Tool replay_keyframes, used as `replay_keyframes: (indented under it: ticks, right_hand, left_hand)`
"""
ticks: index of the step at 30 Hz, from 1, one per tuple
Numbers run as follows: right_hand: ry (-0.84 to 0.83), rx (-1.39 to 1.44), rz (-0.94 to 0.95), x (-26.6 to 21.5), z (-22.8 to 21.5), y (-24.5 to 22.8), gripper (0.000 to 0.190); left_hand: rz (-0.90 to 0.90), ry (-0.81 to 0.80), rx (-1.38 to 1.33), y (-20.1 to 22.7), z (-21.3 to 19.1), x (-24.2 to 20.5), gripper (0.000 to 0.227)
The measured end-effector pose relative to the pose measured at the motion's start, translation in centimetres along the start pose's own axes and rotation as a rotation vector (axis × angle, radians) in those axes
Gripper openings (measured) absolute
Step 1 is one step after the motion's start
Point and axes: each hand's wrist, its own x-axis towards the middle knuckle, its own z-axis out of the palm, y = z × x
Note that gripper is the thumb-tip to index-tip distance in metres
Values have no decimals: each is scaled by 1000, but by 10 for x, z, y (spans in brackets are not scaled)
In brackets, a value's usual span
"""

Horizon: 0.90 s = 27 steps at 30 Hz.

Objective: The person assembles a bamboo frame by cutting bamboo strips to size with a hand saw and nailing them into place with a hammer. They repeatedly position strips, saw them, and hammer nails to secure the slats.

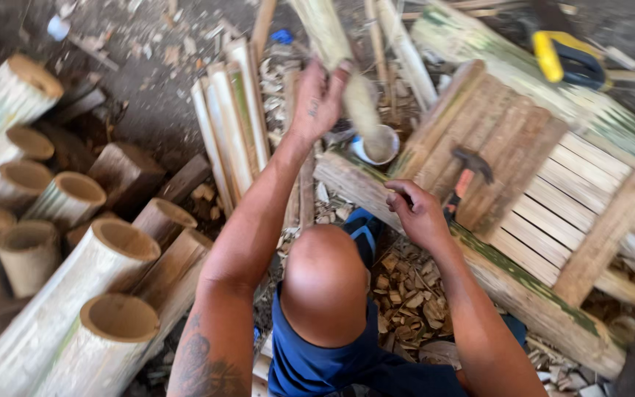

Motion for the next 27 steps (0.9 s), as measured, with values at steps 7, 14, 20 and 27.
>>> replay_keyframes:
  ticks: [7,14,20,27]
  right_hand:
    - [736,141,-250,-72,-73,-13,18]
    - [984,-834,-237,-130,-149,14,42]
    - [685,-388,358,-176,-145,101,57]
    - [684,-184,554,-185,-127,187,51]
  left_hand:
    - [564,-532,898,97,63,21,66]
    - [833,-1267,1039,112,205,-11,76]
    - [1199,-1411,923,75,359,-88,72]
    - [960,-1756,791,11,455,-125,56]
